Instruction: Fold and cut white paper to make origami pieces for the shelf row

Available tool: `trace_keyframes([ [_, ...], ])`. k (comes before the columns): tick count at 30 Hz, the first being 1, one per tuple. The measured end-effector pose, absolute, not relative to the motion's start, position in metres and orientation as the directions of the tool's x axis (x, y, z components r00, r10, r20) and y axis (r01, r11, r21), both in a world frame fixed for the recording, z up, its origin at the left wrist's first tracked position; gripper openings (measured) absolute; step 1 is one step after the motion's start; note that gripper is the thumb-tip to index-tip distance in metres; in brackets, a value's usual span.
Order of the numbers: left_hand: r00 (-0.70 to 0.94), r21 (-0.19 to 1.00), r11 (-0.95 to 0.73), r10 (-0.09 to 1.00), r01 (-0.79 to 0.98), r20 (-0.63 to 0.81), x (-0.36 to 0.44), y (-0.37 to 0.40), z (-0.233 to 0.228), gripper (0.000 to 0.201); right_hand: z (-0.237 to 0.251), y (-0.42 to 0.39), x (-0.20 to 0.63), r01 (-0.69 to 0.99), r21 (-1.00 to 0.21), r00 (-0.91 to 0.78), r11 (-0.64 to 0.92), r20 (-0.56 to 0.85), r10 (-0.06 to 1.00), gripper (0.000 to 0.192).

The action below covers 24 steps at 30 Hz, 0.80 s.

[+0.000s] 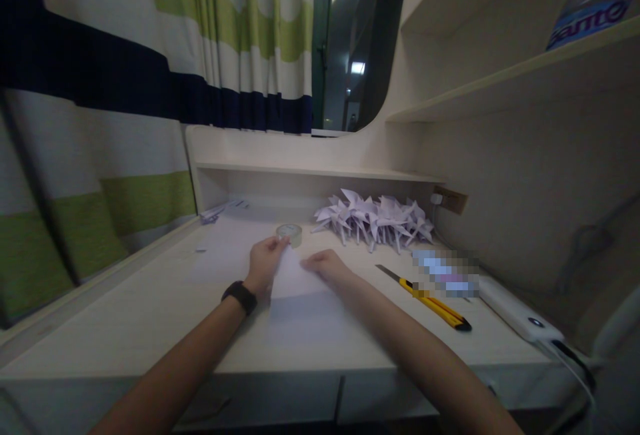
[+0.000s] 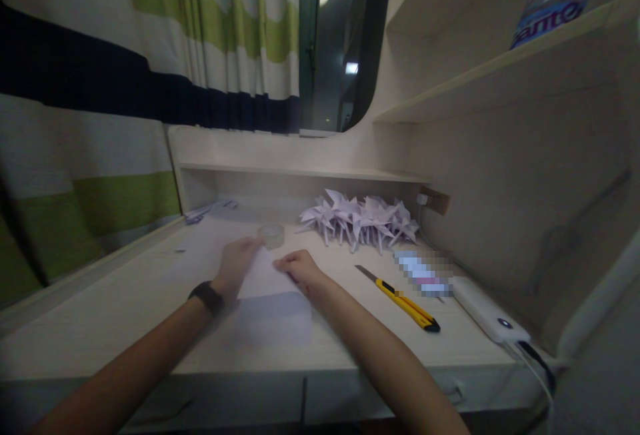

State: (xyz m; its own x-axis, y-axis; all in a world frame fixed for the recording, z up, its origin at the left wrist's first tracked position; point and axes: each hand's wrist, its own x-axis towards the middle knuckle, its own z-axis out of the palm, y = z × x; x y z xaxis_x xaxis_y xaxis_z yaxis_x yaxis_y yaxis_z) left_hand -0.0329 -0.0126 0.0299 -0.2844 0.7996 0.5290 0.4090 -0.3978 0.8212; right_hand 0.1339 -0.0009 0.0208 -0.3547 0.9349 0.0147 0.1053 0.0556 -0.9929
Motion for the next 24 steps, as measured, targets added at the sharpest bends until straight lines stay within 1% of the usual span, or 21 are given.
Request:
trace_keyframes([
  [2, -0.275, 0.787, -0.401, 0.780, 0.468, 0.562, -0.035, -0.009, 0.029, 0.040, 0.024, -0.002, 0.133, 0.093, -0.994, -0.348, 0.050, 0.014, 0.937, 0.024],
  [5, -0.291, 0.796, -0.349, 0.797, 0.494, 0.530, -0.040, -0.003, 0.026, 0.042, 0.025, -0.003, 0.133, 0.080, -0.996, -0.350, 0.043, 0.012, 0.937, 0.020],
  [8, -0.306, 0.828, -0.310, 0.822, 0.468, 0.481, -0.044, 0.001, 0.025, 0.042, 0.023, -0.001, 0.134, 0.087, -0.995, -0.363, 0.052, 0.017, 0.932, 0.020],
  [11, -0.293, 0.842, -0.323, 0.833, 0.431, 0.470, -0.045, 0.002, 0.027, 0.042, 0.022, 0.001, 0.138, 0.107, -0.991, -0.393, 0.079, 0.031, 0.919, 0.020],
  [15, -0.271, 0.791, -0.350, 0.805, 0.502, 0.528, -0.048, 0.004, 0.028, 0.042, 0.024, -0.001, 0.143, 0.131, -0.983, -0.459, 0.133, 0.059, 0.886, 0.028],
  [18, -0.294, 0.772, -0.320, 0.791, 0.549, 0.537, -0.057, 0.008, 0.025, 0.042, 0.025, -0.001, 0.145, 0.144, -0.977, -0.494, 0.157, 0.066, 0.867, 0.034],
  [21, -0.329, 0.813, -0.291, 0.806, 0.505, 0.493, -0.070, 0.014, 0.021, 0.041, 0.023, 0.002, 0.144, 0.144, -0.980, -0.502, 0.135, 0.046, 0.864, 0.034],
  [24, -0.367, 0.852, -0.284, 0.809, 0.441, 0.459, -0.080, 0.019, 0.018, 0.042, 0.019, 0.006, 0.146, 0.130, -0.985, -0.521, 0.117, 0.032, 0.853, 0.026],
])
